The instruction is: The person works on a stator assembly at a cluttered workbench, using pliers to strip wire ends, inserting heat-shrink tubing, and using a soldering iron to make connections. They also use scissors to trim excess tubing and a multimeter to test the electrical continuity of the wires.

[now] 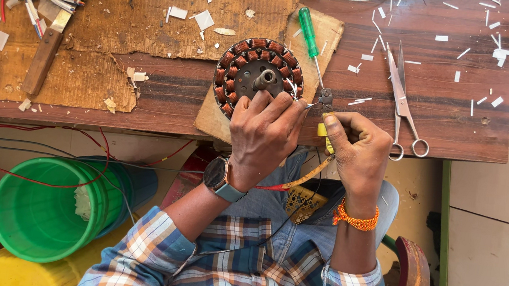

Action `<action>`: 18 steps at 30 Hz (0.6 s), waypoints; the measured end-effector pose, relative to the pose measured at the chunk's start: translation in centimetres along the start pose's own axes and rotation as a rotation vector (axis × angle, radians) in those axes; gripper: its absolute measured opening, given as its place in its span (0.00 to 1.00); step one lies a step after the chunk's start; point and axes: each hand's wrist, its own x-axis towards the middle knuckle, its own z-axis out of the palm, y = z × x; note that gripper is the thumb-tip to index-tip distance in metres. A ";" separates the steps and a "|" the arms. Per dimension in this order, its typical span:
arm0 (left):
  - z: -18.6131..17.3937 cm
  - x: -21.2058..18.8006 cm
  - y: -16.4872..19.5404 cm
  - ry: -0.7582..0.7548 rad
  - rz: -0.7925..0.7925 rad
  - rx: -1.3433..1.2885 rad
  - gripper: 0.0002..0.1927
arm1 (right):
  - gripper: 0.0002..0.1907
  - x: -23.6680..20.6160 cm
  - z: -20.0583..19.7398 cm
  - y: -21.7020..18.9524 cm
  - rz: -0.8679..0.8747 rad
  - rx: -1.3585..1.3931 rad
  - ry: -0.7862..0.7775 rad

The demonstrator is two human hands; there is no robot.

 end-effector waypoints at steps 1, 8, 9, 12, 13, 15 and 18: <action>0.0 0.0 0.0 -0.001 0.000 0.001 0.07 | 0.11 0.0 0.0 0.0 -0.001 -0.001 0.001; -0.2 0.1 0.0 -0.012 0.000 -0.004 0.07 | 0.11 0.1 0.0 -0.1 0.008 -0.012 0.002; -0.2 0.1 0.1 -0.009 -0.001 -0.002 0.07 | 0.11 0.1 0.0 -0.1 0.007 -0.020 0.002; -0.2 0.1 0.1 -0.003 0.001 -0.001 0.07 | 0.11 0.1 0.1 -0.1 -0.001 -0.020 0.006; -0.2 0.1 0.1 -0.003 0.001 0.001 0.07 | 0.11 0.1 0.0 -0.1 -0.001 -0.024 0.007; -0.2 0.1 0.1 -0.002 0.000 0.003 0.06 | 0.11 0.1 0.0 -0.2 0.001 -0.033 0.009; -0.2 0.1 0.1 -0.001 0.000 0.006 0.06 | 0.11 0.1 0.1 -0.2 -0.001 -0.036 0.008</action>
